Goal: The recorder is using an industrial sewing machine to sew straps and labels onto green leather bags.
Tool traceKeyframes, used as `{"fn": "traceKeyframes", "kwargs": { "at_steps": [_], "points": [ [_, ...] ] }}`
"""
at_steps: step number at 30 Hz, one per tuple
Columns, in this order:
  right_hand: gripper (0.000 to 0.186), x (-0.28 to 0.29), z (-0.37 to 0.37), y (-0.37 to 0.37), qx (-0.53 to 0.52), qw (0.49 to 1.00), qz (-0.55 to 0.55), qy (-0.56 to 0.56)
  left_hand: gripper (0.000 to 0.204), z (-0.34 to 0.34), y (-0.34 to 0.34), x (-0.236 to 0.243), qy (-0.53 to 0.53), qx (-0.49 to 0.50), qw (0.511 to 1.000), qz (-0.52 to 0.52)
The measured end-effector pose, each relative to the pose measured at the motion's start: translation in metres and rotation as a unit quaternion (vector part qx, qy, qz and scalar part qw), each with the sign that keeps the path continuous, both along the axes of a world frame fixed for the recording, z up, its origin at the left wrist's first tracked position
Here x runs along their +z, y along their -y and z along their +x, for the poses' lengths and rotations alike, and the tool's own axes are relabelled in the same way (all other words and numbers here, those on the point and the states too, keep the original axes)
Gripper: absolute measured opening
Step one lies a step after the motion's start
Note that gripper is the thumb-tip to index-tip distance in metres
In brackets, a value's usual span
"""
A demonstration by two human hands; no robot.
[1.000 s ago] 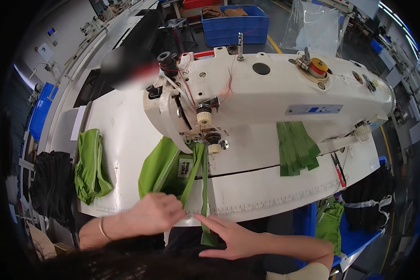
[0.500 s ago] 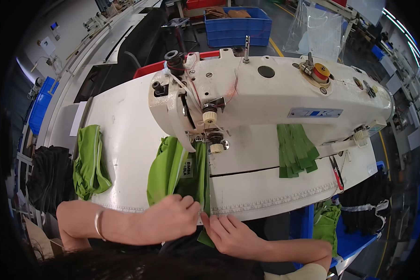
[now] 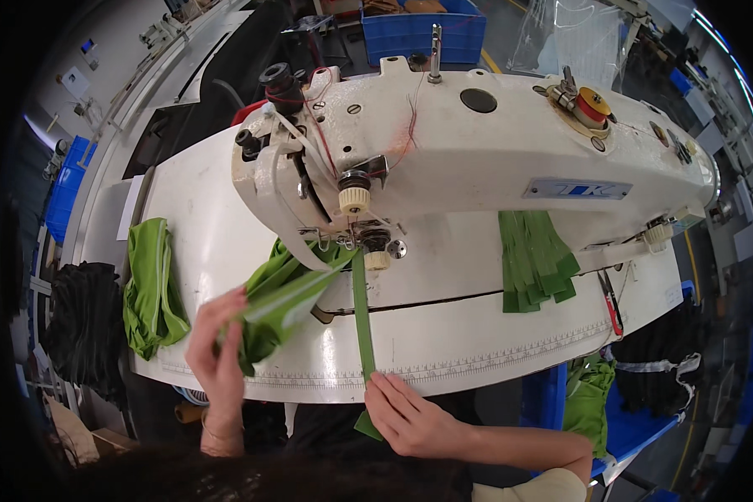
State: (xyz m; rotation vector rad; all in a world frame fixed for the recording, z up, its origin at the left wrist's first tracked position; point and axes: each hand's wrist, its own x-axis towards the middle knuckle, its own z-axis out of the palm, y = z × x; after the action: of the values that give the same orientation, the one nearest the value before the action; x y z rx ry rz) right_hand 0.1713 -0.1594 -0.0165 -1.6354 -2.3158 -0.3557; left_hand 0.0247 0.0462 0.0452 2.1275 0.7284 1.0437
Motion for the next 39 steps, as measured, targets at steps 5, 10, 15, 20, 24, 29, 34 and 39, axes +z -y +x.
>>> {"fn": "traceKeyframes", "kwargs": {
  "at_steps": [5,10,15,20,24,29,34,39],
  "points": [
    [0.029,0.006,-0.006,-0.002,0.023,1.000,0.007,-0.011,0.013,0.025,-0.117,0.018,0.093,-0.020,0.922,-0.375],
    [0.031,0.002,0.004,0.005,0.004,0.999,-0.018,-0.029,0.013,0.021,-0.057,0.041,-0.110,-0.244,0.960,0.087],
    [0.033,0.009,0.002,0.002,0.032,0.998,-0.029,-0.052,0.026,-0.013,0.043,-0.019,-0.221,-0.298,0.846,0.382],
    [0.034,0.006,0.003,0.001,0.034,0.998,-0.022,-0.039,0.021,-0.008,0.053,-0.042,-0.203,-0.288,0.858,0.373],
    [0.033,0.007,0.005,-0.002,0.041,0.998,-0.022,-0.042,0.023,-0.008,0.052,-0.046,-0.193,-0.290,0.866,0.360],
    [0.032,0.008,0.006,-0.003,0.047,0.998,-0.024,-0.029,0.028,-0.014,0.050,-0.042,-0.196,-0.283,0.902,0.262],
    [0.031,0.009,0.007,-0.003,0.048,0.999,-0.021,-0.011,0.033,-0.014,0.032,-0.003,-0.177,-0.235,0.913,0.283],
    [0.031,0.011,0.006,-0.004,0.051,0.998,-0.024,-0.009,0.025,-0.005,0.040,-0.023,-0.224,-0.346,0.826,0.384]
  ]
}}
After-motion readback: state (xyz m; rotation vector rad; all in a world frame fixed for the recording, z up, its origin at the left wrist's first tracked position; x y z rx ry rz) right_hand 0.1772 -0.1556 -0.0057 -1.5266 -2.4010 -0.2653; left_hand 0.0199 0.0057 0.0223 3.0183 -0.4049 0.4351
